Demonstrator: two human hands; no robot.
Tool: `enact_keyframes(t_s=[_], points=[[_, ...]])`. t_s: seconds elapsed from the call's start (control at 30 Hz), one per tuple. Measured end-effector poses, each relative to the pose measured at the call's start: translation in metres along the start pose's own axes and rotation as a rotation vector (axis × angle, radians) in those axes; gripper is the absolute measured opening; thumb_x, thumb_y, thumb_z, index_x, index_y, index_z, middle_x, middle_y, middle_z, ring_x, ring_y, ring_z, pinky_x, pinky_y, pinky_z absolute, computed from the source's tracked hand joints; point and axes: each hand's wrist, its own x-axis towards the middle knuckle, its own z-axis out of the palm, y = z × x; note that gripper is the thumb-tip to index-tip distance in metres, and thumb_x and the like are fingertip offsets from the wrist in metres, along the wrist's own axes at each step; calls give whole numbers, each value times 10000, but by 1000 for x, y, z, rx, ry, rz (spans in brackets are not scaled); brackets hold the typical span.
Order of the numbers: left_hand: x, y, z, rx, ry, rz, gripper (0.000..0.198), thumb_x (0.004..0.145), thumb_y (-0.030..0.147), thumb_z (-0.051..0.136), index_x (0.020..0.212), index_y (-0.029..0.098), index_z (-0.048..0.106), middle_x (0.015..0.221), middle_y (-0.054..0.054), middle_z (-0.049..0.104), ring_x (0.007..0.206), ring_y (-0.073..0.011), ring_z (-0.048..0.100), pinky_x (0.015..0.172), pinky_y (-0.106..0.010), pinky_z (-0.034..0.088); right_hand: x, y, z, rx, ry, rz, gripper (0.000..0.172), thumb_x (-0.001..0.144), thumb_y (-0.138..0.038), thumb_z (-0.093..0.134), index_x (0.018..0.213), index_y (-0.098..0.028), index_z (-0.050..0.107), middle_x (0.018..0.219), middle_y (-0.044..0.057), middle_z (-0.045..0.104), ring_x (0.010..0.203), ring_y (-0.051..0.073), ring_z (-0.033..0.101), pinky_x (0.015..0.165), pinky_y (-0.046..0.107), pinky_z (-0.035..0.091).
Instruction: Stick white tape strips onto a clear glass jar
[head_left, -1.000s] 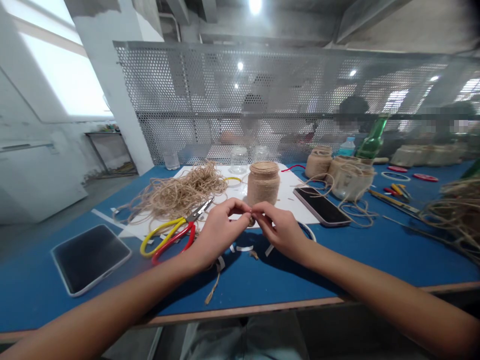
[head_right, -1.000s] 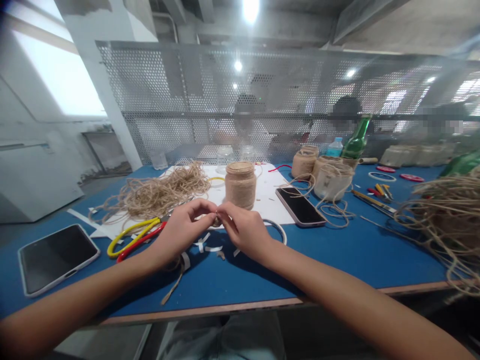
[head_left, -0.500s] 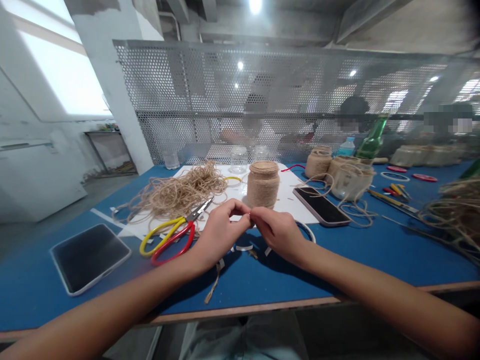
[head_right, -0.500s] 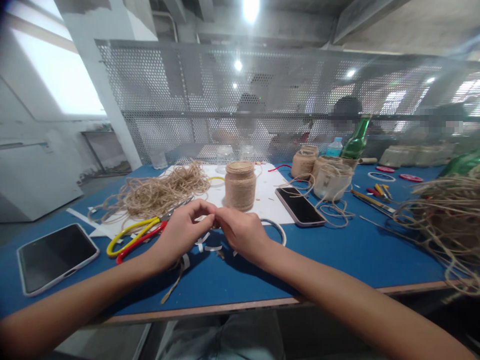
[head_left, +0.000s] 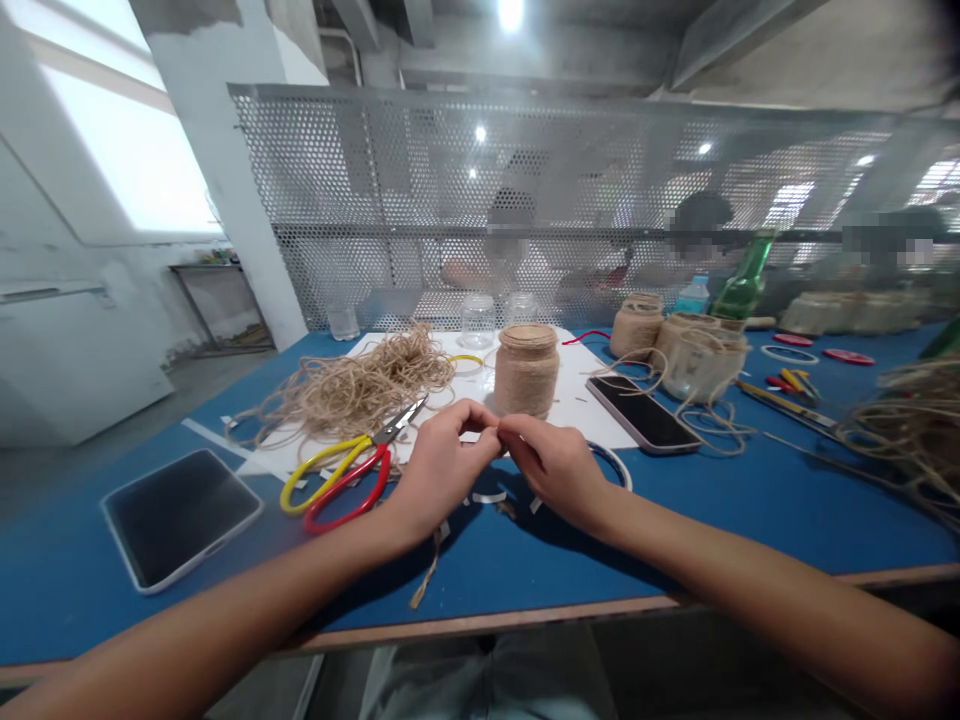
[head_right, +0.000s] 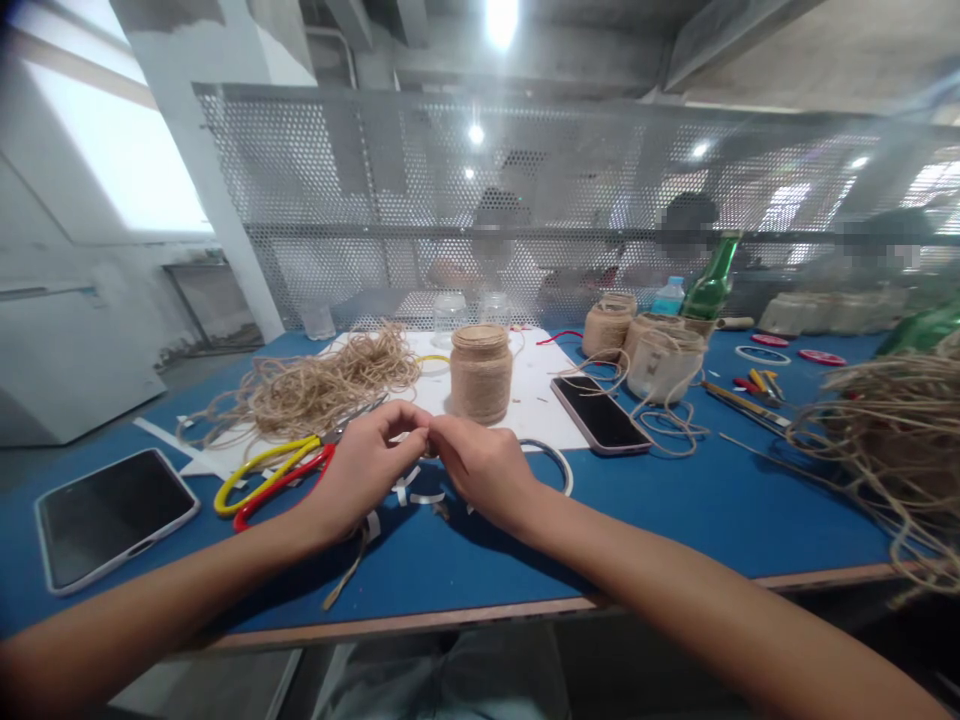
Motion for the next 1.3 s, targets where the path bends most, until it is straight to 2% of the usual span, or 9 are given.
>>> enact_keyframes(t_s=[0.2,0.4,0.67,0.87,1.03,1.3], points=[[0,-2,1,11,11,-9,91,734,198,500,754,158,580,735,7,619,711,-123,568,652,-219,429,0,1,1,-45,-39,27,192,895,-212,379,932,-180,564,746,17,635,638,102,573,556,196,365],[1,-1,1,-6,22,-3,113,742,200,480,747,160,586,705,13,618,670,-118,565,622,-212,427,1,-1,-2,4,-61,75,190,897,-228,370,896,-181,555,726,16,617,619,99,558,568,192,374],[2,-1,2,-34,10,-18,128,732,195,489,791,150,593,763,-11,632,739,-134,582,686,-240,447,2,-1,-4,21,-44,128,158,888,-238,397,906,-176,541,684,9,604,554,95,535,536,191,360],[2,-1,1,-48,-25,-44,130,739,245,512,794,147,577,790,-24,629,765,-145,582,701,-257,453,2,-1,-4,21,-25,79,166,888,-230,399,908,-179,555,699,10,626,562,91,542,532,187,362],[2,-2,2,-56,-15,-31,117,733,233,509,778,148,576,770,-18,622,744,-138,580,679,-242,449,2,0,-3,8,-20,40,177,885,-211,401,888,-177,574,699,8,630,596,89,556,540,185,363],[1,2,4,-40,13,-21,73,717,186,496,736,156,559,704,14,596,681,-117,551,641,-218,429,0,1,0,-38,-12,18,216,893,-232,388,965,-182,585,752,27,656,643,106,585,555,196,385]])
